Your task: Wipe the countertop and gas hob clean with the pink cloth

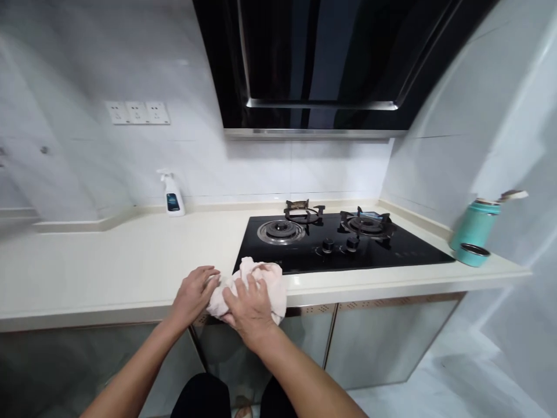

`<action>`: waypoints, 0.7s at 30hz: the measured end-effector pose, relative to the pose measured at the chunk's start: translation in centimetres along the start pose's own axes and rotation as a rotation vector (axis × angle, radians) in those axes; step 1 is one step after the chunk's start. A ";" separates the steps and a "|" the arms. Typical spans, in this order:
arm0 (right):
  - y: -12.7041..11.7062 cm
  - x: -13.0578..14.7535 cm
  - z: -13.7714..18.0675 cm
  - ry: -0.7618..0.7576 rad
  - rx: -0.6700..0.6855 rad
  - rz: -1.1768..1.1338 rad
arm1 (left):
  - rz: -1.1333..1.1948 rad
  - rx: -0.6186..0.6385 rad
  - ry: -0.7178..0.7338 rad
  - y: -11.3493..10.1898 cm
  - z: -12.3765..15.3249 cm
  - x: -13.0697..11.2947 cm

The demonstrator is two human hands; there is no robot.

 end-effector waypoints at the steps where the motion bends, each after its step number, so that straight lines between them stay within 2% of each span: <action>1: 0.1 -0.1 -0.1 -0.026 0.007 -0.006 | -0.043 0.014 0.000 0.3 0.1 0.1; 4: -0.2 -2.1 1.1 -0.097 -0.017 -0.011 | -0.129 0.074 0.047 0.8 0.4 -0.4; 6: -1.2 -4.8 3.0 -0.094 -0.069 0.011 | -0.159 0.111 0.115 0.9 0.7 -1.1; 10: -4.3 -12.7 8.5 -0.022 -0.119 0.085 | -0.213 0.118 0.224 0.9 1.0 -1.8; 13: -7.2 -19.5 12.5 0.061 -0.072 0.136 | -0.240 0.128 0.265 1.3 1.2 -2.0; 17: -9.9 -27.9 16.1 0.263 0.083 0.111 | -0.260 0.177 0.283 1.6 1.4 -2.4; 19: -11.1 -30.5 16.8 0.405 0.065 0.116 | -0.271 0.193 0.268 1.7 1.4 -2.6; 21: -11.9 -31.4 16.5 0.574 0.012 0.172 | -0.277 0.196 0.255 1.7 1.2 -2.8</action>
Point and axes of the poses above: each hand's wrist, its own z-axis away from the middle knuckle, its own y-axis out of the palm, x = y × z, the point moved 8 cm from there along -z, towards the middle knuckle, and after that the axes turned 5 degrees about x, right-handed, at the moved point
